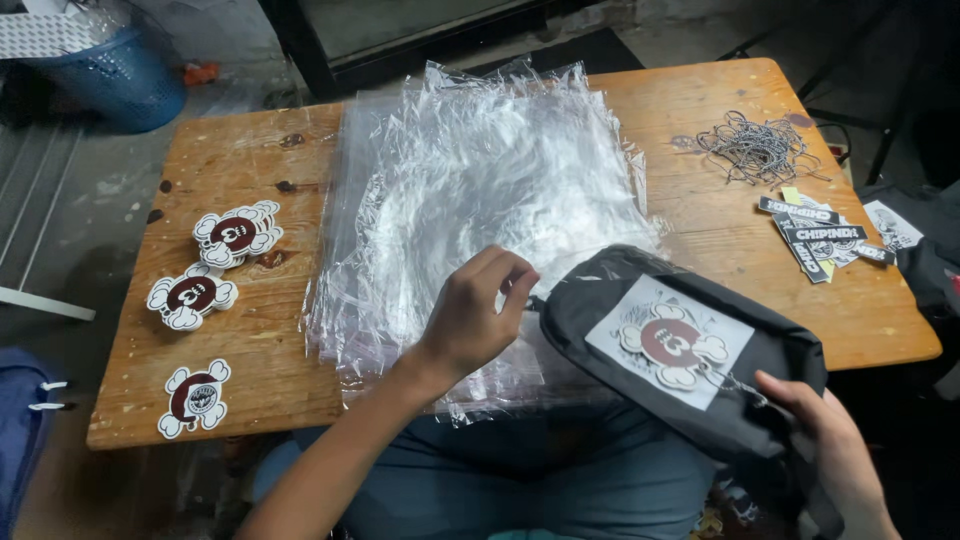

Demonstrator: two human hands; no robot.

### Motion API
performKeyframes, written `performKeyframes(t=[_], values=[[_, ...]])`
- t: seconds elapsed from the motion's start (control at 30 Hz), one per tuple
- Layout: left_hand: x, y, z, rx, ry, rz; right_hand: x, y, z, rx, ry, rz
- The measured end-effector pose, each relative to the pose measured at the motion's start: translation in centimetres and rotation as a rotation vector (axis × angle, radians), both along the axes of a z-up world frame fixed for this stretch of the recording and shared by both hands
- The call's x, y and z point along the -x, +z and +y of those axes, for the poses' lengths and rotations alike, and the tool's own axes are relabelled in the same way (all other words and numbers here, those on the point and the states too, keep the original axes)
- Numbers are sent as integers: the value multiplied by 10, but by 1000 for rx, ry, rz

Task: The person places a small black bag into a clear plastic bag, then attaches a metal chain and a sticker to the bag. They repeat this process with another bag, placing each completed item into a larger bag.

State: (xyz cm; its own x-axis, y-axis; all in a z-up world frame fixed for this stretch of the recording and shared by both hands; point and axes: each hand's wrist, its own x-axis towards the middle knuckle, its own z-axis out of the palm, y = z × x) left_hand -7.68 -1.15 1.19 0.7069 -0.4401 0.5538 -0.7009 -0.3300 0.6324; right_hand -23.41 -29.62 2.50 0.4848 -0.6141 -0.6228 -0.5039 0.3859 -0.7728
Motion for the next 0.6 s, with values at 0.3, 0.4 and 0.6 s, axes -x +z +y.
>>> performKeyframes(t=[0.3,0.4,0.6], values=[[14,9,-10,14,-17,-67,-38,4,66,-270,46,-407],[18,14,-9,35,-32,-62,-56,30,91,-342,170,-446],[25,25,-4,105,3,-36,-105,-78,60,-382,273,-669]])
